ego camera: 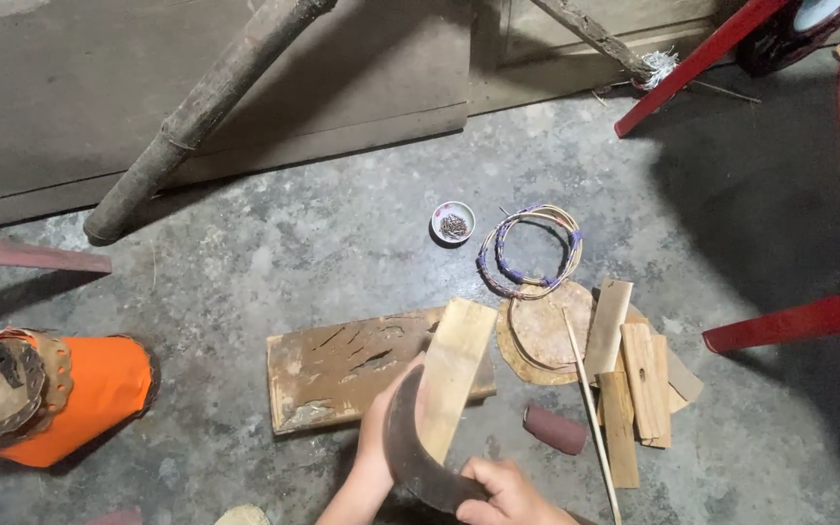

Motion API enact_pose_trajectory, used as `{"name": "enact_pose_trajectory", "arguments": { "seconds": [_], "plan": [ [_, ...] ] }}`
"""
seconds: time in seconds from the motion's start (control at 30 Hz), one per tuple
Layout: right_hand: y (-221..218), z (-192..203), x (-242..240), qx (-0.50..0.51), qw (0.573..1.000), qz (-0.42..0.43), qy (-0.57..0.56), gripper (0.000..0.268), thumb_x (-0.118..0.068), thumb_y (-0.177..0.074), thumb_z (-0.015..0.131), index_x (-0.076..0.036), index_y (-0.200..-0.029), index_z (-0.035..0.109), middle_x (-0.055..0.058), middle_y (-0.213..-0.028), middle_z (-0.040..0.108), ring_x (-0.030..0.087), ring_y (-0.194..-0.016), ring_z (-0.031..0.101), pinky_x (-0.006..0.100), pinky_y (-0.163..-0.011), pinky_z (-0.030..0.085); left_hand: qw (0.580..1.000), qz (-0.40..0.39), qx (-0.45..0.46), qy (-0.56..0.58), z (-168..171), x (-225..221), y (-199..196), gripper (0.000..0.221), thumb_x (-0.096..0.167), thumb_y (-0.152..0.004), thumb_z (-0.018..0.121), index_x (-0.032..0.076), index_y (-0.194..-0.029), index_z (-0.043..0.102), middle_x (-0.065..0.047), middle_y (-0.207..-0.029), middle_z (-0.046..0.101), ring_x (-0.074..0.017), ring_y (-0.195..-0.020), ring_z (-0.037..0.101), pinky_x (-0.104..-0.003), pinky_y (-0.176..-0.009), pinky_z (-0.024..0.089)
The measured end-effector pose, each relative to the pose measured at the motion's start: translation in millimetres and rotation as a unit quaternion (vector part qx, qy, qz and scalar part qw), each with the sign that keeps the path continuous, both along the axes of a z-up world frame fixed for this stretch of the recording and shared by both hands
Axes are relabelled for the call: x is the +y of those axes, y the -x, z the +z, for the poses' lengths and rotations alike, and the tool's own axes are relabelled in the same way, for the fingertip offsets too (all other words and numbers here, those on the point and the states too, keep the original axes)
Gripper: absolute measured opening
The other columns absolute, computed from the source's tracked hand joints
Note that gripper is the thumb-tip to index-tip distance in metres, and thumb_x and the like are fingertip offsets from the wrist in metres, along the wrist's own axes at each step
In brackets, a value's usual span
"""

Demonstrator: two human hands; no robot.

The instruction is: Shaping small wooden pieces using a curved blade and finishing them with sandpaper.

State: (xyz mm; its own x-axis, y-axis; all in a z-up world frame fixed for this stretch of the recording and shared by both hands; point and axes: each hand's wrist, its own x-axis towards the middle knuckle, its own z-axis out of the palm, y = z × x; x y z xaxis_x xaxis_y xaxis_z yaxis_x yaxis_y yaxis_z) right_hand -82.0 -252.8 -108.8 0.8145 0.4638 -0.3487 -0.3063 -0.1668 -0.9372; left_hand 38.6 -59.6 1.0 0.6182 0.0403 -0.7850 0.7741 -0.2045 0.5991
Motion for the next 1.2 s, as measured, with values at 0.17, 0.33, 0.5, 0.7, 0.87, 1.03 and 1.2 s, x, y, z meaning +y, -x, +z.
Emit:
{"name": "enact_pose_trajectory", "arguments": {
  "seconds": [0.17,0.33,0.5,0.7,0.87,1.03,1.2],
  "plan": [
    [2,-31,-6,-0.063,0.996,-0.036,0.043,0.038,-0.049,-0.087,0.076,-0.013,-0.084,0.065,-0.007,-0.069,0.057,0.007,-0.065,0.053,0.029,-0.058,0.041,0.994,-0.099,-0.018,-0.049,7,6,2,0.049,0.037,-0.092,0.056,0.038,-0.14,0.065,0.004,-0.137,0.071,-0.0167,-0.12,0.071,-0.032,-0.095,0.056],
    [-17,-52,-35,-0.21,0.963,-0.151,0.076,0.037,-0.049,-0.088,0.07,-0.013,-0.079,0.065,-0.005,-0.063,0.059,0.01,-0.056,0.055,0.03,-0.049,0.041,0.971,-0.21,-0.094,-0.061,2,22,17,0.048,0.039,-0.097,0.048,0.04,-0.143,0.06,0.012,-0.137,0.072,-0.0052,-0.114,0.075,-0.023,-0.087,0.055],
    [-1,3,4,-0.035,0.999,-0.003,0.04,0.034,-0.044,-0.085,0.079,-0.011,-0.084,0.067,-0.005,-0.069,0.063,0.009,-0.065,0.06,0.03,-0.055,0.044,0.982,-0.166,-0.014,-0.088,-12,12,-1,0.05,0.038,-0.097,0.046,0.045,-0.146,0.055,0.001,-0.125,0.077,-0.0137,-0.095,0.075,-0.023,-0.074,0.061],
    [-10,-47,-17,-0.217,0.969,-0.093,0.072,0.029,-0.041,-0.088,0.074,-0.014,-0.084,0.066,-0.005,-0.072,0.063,0.01,-0.065,0.057,0.031,-0.058,0.046,0.978,-0.188,-0.087,0.037,-15,41,19,0.042,0.028,-0.099,0.052,0.023,-0.138,0.067,0.005,-0.135,0.075,-0.0082,-0.117,0.073,-0.027,-0.095,0.059],
    [-47,-83,-67,-0.013,0.971,-0.22,0.089,0.007,-0.017,-0.094,0.063,-0.011,-0.093,0.059,0.0,-0.055,0.054,0.013,-0.041,0.052,0.029,-0.039,0.043,0.993,-0.107,0.051,0.009,-22,73,10,0.047,0.016,-0.098,0.048,0.022,-0.142,0.062,-0.003,-0.127,0.068,-0.0175,-0.107,0.07,-0.033,-0.083,0.058],
    [-71,-77,-59,0.066,0.944,-0.164,0.28,0.027,-0.037,-0.096,0.062,-0.016,-0.113,0.064,0.0,-0.088,0.072,0.015,-0.075,0.065,0.031,-0.068,0.048,0.989,-0.034,0.124,0.072,-49,67,-7,0.05,0.005,-0.093,0.059,0.007,-0.143,0.052,-0.013,-0.131,0.066,-0.0218,-0.093,0.07,-0.026,-0.054,0.046],
    [-58,-118,-81,0.087,0.915,-0.12,0.376,0.078,-0.048,-0.087,0.069,-0.018,-0.151,0.036,0.011,-0.146,0.059,0.035,-0.132,0.06,0.045,-0.102,0.051,0.984,0.043,0.109,0.131,-39,63,-25,0.032,0.01,-0.088,0.076,-0.003,-0.117,0.07,-0.019,-0.117,0.074,-0.0213,-0.089,0.07,-0.025,-0.069,0.055]
  ]
}}
